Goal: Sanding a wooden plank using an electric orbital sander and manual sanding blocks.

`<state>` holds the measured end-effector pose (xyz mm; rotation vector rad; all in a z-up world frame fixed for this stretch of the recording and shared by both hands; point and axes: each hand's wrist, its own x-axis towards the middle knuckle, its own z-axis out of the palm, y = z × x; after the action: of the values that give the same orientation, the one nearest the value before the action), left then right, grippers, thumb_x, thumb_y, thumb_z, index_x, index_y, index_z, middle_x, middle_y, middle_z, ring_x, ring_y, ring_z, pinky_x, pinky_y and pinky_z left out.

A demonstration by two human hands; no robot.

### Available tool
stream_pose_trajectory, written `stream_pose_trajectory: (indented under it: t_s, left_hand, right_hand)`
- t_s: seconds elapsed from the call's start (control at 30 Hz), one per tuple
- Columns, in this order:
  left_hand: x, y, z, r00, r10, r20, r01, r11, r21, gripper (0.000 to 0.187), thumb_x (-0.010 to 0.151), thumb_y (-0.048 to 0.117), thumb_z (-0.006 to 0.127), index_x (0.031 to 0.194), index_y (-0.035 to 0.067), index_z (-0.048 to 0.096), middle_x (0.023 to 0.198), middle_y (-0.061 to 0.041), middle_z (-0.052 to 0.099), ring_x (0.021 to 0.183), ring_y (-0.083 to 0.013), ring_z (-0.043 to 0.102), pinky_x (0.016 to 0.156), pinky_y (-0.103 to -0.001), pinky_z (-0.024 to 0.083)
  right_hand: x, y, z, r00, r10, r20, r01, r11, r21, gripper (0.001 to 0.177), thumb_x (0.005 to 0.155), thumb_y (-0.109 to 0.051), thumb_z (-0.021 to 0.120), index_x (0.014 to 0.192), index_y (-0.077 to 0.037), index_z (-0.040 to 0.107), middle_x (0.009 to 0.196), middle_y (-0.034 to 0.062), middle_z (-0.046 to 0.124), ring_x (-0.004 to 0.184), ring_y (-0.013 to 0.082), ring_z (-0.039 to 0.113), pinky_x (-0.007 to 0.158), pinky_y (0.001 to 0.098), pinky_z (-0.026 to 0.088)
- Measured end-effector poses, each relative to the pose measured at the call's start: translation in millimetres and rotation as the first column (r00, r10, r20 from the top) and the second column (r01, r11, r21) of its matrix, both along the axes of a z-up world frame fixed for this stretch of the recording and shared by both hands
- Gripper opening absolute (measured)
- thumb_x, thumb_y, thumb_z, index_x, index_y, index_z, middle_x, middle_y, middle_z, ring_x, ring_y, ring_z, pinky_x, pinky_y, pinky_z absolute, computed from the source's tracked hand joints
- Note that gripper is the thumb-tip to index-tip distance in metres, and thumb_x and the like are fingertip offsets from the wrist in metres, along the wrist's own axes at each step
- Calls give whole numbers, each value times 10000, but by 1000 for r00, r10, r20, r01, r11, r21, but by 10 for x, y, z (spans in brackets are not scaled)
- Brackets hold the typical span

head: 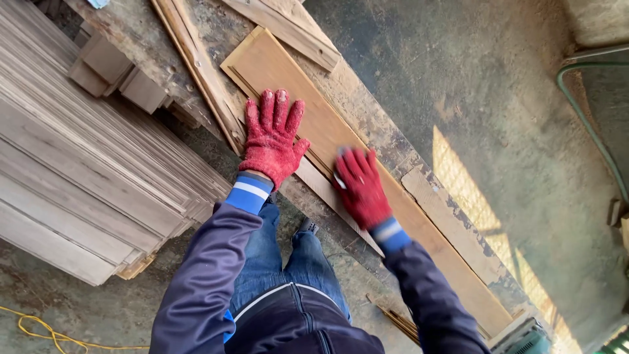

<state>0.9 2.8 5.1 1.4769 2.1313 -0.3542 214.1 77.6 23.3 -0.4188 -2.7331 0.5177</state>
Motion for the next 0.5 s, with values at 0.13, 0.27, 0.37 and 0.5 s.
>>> stream_pose_trajectory:
  t_s: [0.13, 0.27, 0.37, 0.5]
  left_hand:
    - [-1, -28, -147, 1000, 22, -18, -21, 998, 53, 819, 1029, 656, 288, 1688, 216, 80, 1749, -171, 24, 1602, -402, -61, 1260, -660, -111]
    - [-6, -81, -209, 1000, 12, -4, -12, 994, 110, 820, 1026, 632, 333, 1690, 205, 110, 1749, -185, 59, 1607, -405, -32, 1280, -649, -69]
    - [-6, -99, -371, 998, 7, -57, 2, 987, 159, 847, 1033, 653, 352, 1701, 188, 114, 1758, -184, 70, 1617, -402, -13, 1287, -621, -88]
    - [195, -21, -762, 978, 56, -202, 28, 919, 392, 964, 988, 673, 397, 1675, 15, 237, 1724, -291, 102, 1582, -490, 33, 1211, -721, -62]
  right_hand:
    - [-878, 432, -320, 985, 46, -166, -18, 987, 161, 431, 886, -250, 775, 1226, -21, 641, 1199, 200, 611, 1127, 440, 593, 994, 634, 441]
    - [-537, 283, -295, 987, 13, -158, 15, 984, 176, 492, 839, -218, 801, 1234, 19, 629, 1177, 231, 604, 1142, 446, 592, 1030, 625, 430]
    - [615, 27, -469, 997, -76, -25, 79, 991, 107, 503, 1008, -386, 651, 1366, -34, 613, 1378, 218, 604, 1324, 458, 546, 1166, 662, 318]
    - [2456, -597, -293, 897, -346, 274, 376, 924, -63, 614, 924, -192, 677, 1489, -21, 505, 1578, 207, 462, 1503, 410, 381, 1286, 601, 176]
